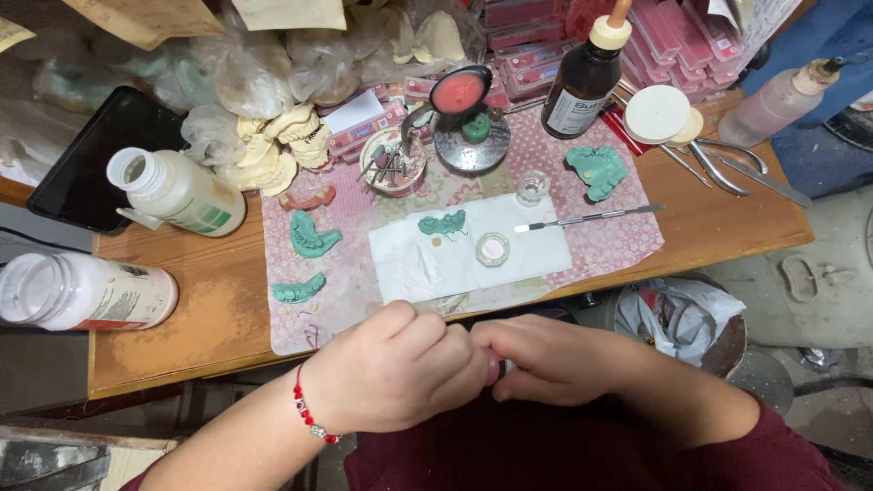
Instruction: The person mixes a white powder from a jar with a small amount of pink liquid in a glass container using a metal spatula. They then add a clear liquid from a dropper bottle and continue to stir the mixture.
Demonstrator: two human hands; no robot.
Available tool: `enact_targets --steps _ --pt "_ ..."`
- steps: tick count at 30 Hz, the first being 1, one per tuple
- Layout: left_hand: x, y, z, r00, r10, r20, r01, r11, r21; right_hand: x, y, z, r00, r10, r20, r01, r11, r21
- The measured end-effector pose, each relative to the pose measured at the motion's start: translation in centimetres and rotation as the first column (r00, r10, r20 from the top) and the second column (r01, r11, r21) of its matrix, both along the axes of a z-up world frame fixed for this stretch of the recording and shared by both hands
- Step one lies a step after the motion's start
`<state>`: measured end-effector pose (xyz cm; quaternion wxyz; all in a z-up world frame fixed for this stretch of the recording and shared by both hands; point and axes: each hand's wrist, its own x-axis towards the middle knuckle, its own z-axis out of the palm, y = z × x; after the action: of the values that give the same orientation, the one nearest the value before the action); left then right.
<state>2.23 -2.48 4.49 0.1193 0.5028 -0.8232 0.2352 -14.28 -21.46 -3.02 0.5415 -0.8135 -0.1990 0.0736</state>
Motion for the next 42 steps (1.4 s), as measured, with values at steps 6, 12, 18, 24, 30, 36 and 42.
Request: enact_targets --steps 6,12,18,24,30,36,42 --pt "-0.9 0.2 -1.4 0.938 0.230 -0.258 -0.210 0.972 0.104 0.0 0.7 0.1 0.984 -0.168 0.054 0.173 0.979 -0.106" --pt "0.0 -0.8 0.1 1.000 0.019 -0.016 -0.019 1.000 -0.001 -0.2 0.0 0.1 0.997 -0.071 0.036 0.071 0.997 -0.014" --pt "-0.6 -0.2 -0.9 0.963 0.261 -0.069 -0.257 0.964 0.064 -0.1 0.3 -0.2 0.978 -0.191 0.078 0.196 0.979 -0.064" --pt "0.2 0.5 -1.3 0.990 0.099 -0.096 -0.101 0.995 -0.011 0.1 0.7 0.9 0.988 -0.151 -0.015 0.150 0.988 -0.040" --pt "-1.7 0.3 -2.5 0.869 0.348 -0.351 -0.413 0.902 -0.129 0.5 2.2 -0.6 0.877 -0.405 0.259 0.457 0.870 -0.186" --pt "2.6 -0.2 -2.6 0.661 0.701 -0.267 -0.724 0.689 0.018 -1.1 0.0 -4.2 0.750 -0.626 0.212 0.660 0.729 -0.184" --pt "9.4 -2.7 -7.5 0.516 0.855 -0.054 -0.854 0.518 0.048 -1.1 -4.1 -6.2 0.590 -0.721 0.365 0.638 0.692 0.337"
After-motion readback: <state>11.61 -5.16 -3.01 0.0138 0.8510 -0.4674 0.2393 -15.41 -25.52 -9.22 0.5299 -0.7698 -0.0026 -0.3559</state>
